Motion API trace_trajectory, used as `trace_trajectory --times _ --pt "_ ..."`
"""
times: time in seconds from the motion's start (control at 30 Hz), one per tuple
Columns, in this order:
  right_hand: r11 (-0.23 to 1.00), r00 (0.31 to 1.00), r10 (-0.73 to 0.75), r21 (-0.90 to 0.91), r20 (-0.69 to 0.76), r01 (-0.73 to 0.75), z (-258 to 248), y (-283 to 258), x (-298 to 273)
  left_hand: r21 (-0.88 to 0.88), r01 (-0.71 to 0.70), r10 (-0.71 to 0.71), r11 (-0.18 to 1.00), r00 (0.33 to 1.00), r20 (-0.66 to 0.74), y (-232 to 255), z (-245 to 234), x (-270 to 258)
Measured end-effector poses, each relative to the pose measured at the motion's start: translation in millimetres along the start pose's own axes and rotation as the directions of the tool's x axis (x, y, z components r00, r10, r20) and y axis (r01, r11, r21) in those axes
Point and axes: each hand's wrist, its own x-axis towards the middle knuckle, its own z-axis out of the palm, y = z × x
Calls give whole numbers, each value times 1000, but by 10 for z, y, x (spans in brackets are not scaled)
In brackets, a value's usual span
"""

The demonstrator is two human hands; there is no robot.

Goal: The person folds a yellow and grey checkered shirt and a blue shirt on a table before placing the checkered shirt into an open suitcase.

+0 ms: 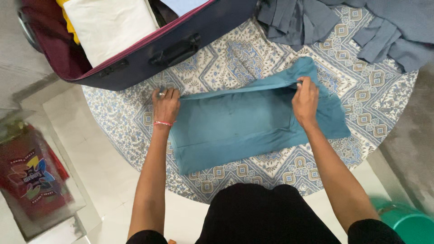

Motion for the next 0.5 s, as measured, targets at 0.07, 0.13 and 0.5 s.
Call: trace_trajectory --times 0.07,0.13,0.5 --pt "999 999 -34 -15 -2 34 -71 -12 -21 -18 58 -58 998 998 28 86 -86 -258" --pt "998 998 -55 -7 29 55 -130 -10 -59 11 81 -82 997 997 17 209 -167 -509" --pt "959 974 -190 -191 120 210 -329 74 -445 -13 217 -217 976 976 30 539 -272 -1283"
